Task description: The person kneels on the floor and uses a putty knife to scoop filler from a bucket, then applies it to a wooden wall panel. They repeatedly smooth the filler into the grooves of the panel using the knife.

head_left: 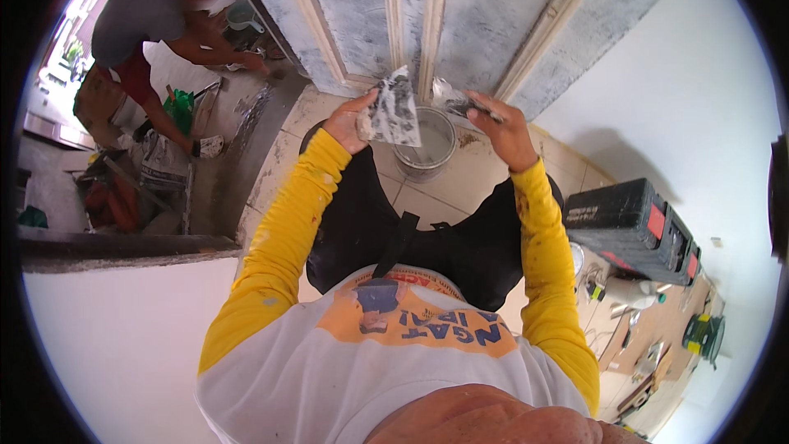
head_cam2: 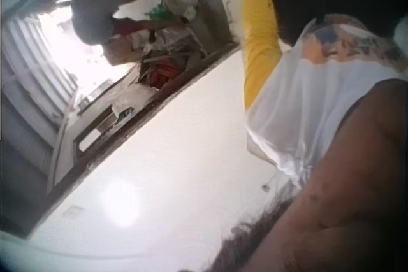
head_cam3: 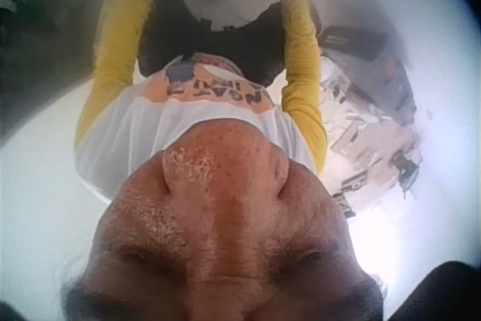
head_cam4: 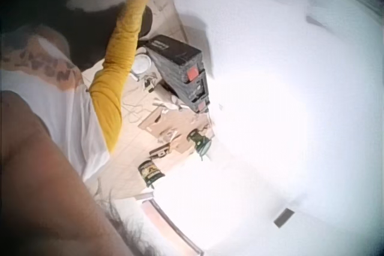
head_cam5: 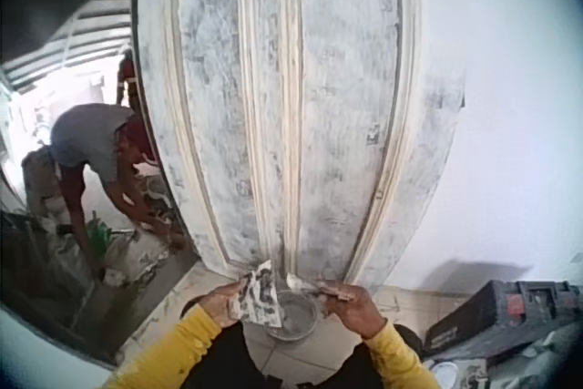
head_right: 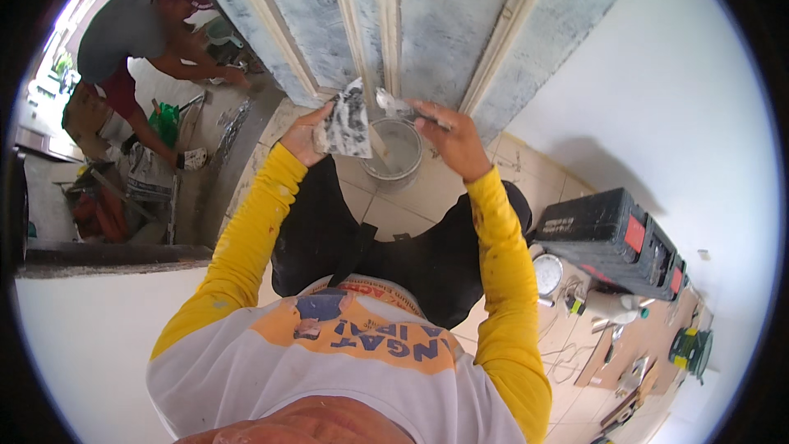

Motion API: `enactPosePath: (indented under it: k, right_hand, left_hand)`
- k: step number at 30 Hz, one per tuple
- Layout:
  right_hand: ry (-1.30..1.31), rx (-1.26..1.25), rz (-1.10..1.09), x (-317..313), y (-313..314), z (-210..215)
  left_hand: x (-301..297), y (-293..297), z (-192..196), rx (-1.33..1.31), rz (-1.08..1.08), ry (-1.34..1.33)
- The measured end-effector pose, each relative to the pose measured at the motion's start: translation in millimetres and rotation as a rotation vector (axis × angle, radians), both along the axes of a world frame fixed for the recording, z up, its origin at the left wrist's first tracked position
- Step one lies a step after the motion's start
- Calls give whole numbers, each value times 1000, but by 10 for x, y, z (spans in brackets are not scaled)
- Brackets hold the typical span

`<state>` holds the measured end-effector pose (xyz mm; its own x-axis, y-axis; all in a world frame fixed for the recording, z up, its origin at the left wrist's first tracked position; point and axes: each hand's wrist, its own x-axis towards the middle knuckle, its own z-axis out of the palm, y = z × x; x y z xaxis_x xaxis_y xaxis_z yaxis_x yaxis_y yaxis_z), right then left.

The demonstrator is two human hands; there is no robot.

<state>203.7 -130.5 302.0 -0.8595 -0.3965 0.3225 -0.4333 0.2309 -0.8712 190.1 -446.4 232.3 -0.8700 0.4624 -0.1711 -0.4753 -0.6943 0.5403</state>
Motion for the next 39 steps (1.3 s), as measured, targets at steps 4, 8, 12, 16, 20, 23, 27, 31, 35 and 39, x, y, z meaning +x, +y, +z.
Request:
enactPosePath:
  k: [4, 8, 12, 16, 20, 23, 27, 31, 35, 39]
  right_hand:
    - [613, 41, 76, 308, -229, 210]
    - [771, 167, 107, 471, -384, 169]
    - [769, 304, 16, 433, -357, 8]
    - [698, 425, -50, 342, -219, -202]
    - [696, 567, -50, 280, -125, -386]
    - [466, 280, -99, 181, -103, -398]
    - [12, -150, -147, 27, 66, -190]
    - [-342, -414, 32, -92, 114, 7]
    - [-534, -612, 191, -241, -10, -21]
    - [-671, -693, 326, -358, -18, -259]
  left_hand:
    - [26, 299, 104, 108, 55, -19]
    - [101, 479, 395, 174, 26, 63]
    - [230, 512, 545, 102, 48, 124]
    - [327, 450, 565, 62, 98, 122]
    - [407, 249, 625, 116, 141, 127]
    - [359, 96, 688, 68, 142, 233]
    - [295, 57, 669, 6, 97, 227]
    - [302, 141, 611, 43, -37, 94]
    - [299, 200, 597, -50, -120, 80]
    - [323, 201, 605, -153, -161, 79]
